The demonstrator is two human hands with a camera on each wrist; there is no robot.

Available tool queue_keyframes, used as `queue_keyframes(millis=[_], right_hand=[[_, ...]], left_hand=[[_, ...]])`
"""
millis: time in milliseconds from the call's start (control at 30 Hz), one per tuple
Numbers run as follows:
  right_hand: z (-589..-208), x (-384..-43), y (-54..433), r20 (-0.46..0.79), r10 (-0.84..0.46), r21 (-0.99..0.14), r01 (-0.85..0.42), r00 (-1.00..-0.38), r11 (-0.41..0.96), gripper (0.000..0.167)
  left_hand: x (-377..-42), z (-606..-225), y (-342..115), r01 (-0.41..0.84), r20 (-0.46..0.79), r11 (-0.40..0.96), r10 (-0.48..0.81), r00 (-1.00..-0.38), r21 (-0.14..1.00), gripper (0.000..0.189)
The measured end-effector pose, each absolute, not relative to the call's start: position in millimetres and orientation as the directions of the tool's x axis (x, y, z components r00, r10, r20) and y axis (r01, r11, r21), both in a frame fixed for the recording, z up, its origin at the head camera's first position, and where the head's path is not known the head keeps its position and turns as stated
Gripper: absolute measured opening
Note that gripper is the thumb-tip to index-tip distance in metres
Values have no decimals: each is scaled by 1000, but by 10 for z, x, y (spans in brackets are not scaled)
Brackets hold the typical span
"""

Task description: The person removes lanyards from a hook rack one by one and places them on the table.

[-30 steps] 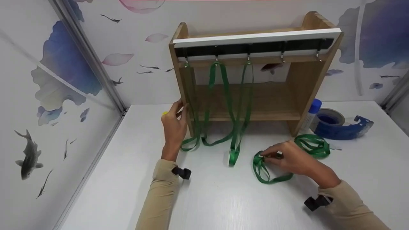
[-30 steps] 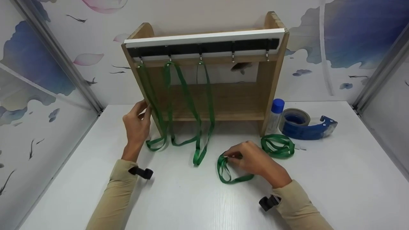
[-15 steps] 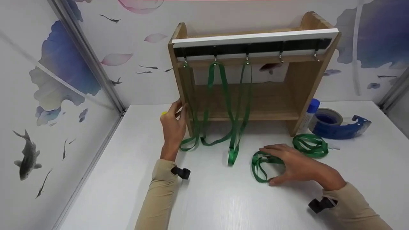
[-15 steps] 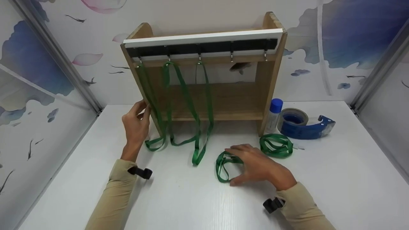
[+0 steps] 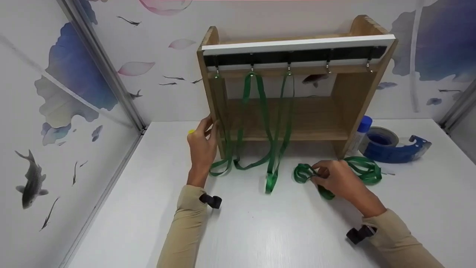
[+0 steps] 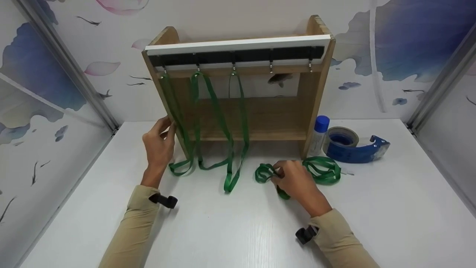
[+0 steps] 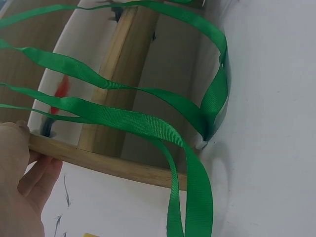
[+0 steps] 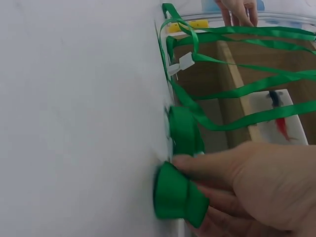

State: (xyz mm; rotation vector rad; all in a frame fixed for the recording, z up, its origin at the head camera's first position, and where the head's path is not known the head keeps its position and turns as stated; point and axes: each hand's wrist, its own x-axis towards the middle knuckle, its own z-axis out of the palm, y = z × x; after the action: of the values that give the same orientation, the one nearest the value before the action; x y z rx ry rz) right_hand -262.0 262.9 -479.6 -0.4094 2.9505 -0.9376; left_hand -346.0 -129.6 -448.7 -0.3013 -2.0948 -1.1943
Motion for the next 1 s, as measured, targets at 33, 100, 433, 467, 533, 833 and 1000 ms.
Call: queue_keyframes(millis=[33, 100, 433, 467, 533, 833, 1000], right_hand=[[-4800, -2642, 2636, 59, -222, -579, -214, -973, 787, 31], [-4802, -2674, 2654, 48, -160, -592, -157, -986, 790, 32], [-4696, -2681, 2701, 49, -81, -559, -94, -996, 824, 48], [-4655, -2671, 2676, 66, -79, -555, -103, -995, 826, 49], [-4571, -2667, 2600, 125, -79, -556, -136, -989, 820, 47], [-4264, -2757, 2056, 446, -83, -677, -396, -891, 620, 44], [-4158, -2752, 1820, 470, -24, -735, -407, -882, 542, 62]], left_hand=[[-3464, -4485, -1297, 511, 671, 546, -133, -730, 664, 34], [-3467, -4487, -1298, 512, 671, 543, -135, -729, 665, 34], [-3472, -4488, -1308, 516, 676, 545, -134, -724, 661, 34], [-3476, -4491, -1314, 521, 679, 541, -133, -722, 660, 34], [-3476, -4491, -1326, 526, 685, 542, -133, -717, 656, 34], [-3467, -4487, -1334, 523, 678, 536, -132, -723, 662, 35], [-3474, -4489, -1304, 527, 676, 530, -127, -726, 664, 33]])
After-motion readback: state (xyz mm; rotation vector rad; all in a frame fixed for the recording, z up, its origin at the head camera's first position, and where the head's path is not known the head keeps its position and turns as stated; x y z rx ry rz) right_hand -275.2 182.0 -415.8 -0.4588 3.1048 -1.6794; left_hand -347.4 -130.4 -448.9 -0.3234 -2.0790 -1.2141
